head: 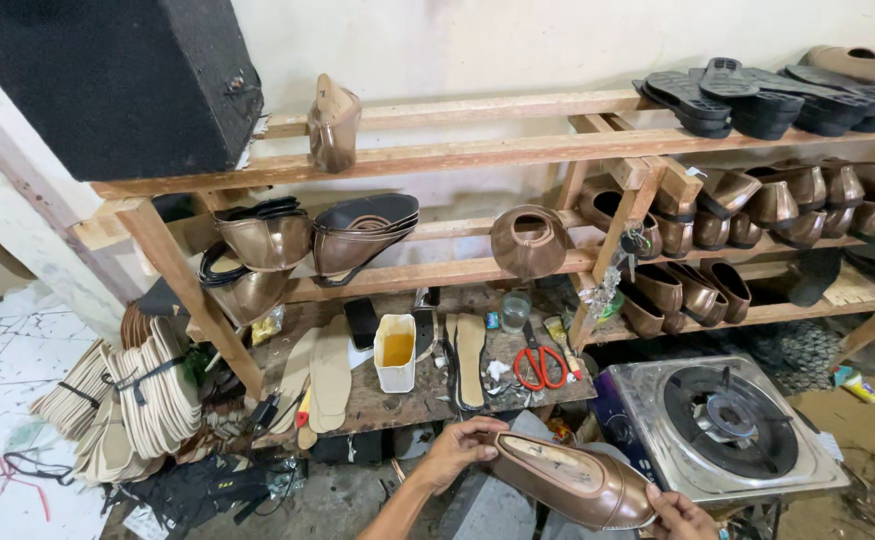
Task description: The person uses a curved metal tool to press and shape the upper of a brown shoe around its sole edge. They repeatedly reposition the shoe, apply pressure along the seam, and inspect the fit while seated in a workshop.
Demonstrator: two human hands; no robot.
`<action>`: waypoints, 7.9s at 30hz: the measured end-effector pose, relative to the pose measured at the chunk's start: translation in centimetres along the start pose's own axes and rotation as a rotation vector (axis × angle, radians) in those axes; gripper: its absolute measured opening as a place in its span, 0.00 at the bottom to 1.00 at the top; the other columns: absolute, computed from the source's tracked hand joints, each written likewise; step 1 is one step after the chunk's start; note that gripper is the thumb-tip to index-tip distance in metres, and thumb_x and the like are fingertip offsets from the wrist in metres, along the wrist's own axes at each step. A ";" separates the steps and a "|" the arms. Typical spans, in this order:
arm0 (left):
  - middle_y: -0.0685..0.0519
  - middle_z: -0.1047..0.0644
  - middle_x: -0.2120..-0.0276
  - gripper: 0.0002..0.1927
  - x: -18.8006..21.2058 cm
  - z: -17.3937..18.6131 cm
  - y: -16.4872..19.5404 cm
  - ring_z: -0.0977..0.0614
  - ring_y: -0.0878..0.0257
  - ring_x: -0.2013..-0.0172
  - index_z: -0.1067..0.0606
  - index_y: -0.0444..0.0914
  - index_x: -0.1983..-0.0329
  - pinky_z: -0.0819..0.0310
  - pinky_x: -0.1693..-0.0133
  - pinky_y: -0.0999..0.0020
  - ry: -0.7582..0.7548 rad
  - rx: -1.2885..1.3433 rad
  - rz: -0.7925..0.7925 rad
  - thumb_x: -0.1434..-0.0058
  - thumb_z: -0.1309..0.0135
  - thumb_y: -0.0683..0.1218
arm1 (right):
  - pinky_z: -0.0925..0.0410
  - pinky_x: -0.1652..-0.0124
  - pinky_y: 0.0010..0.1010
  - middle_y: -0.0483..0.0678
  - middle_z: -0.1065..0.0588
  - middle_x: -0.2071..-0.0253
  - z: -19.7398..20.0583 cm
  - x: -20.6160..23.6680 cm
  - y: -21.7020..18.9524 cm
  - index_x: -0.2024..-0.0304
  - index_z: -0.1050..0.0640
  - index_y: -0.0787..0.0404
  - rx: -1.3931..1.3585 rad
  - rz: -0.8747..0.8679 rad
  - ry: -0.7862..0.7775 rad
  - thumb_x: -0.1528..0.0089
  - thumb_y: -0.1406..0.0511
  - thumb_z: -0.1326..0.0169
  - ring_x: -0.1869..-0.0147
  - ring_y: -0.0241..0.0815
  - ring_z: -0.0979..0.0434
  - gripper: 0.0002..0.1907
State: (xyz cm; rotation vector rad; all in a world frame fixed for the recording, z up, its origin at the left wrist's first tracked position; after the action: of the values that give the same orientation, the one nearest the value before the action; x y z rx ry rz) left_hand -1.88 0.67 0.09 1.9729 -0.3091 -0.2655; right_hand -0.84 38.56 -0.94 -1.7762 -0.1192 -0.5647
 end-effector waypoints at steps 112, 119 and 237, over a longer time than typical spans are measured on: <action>0.50 0.31 0.32 0.14 -1.8 -15.5 4.7 0.24 0.56 0.37 0.27 0.39 0.47 0.26 0.36 0.66 -0.081 -0.661 -0.590 0.34 0.41 0.41 | 0.37 0.40 0.38 0.56 0.29 0.40 -4.7 8.3 -0.6 0.39 0.30 0.64 -0.255 0.622 -0.297 0.23 0.63 0.44 0.38 0.46 0.28 0.15; 0.45 0.26 0.40 0.30 9.8 4.2 5.6 0.29 0.49 0.35 0.31 0.34 0.37 0.34 0.35 0.55 0.976 -1.113 -0.459 0.45 0.43 0.30 | 0.28 0.45 0.42 0.58 0.25 0.39 -5.5 9.2 0.1 0.34 0.30 0.62 -0.275 0.687 -0.364 0.24 0.63 0.43 0.40 0.50 0.23 0.20; 0.46 0.27 0.36 0.21 -2.4 -0.6 -2.8 0.23 0.58 0.40 0.22 0.33 0.43 0.26 0.39 0.65 0.054 -0.167 0.051 0.40 0.43 0.29 | 0.28 0.57 0.29 0.44 0.22 0.64 5.5 -2.9 2.9 0.62 0.24 0.63 -0.130 0.104 -0.148 0.34 0.70 0.41 0.61 0.34 0.23 0.04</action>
State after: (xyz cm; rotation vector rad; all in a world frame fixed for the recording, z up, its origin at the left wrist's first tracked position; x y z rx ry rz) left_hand -3.72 3.11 -2.11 1.8014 -0.2929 -0.1983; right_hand -0.58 43.51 -5.74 -1.9385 -0.0932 -0.3733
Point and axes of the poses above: each hand's wrist, its own x-axis away from the middle knuckle, its own z-axis out of the back of the hand, y = z × x, the point moved 2 cm from there along -x, towards the middle knuckle
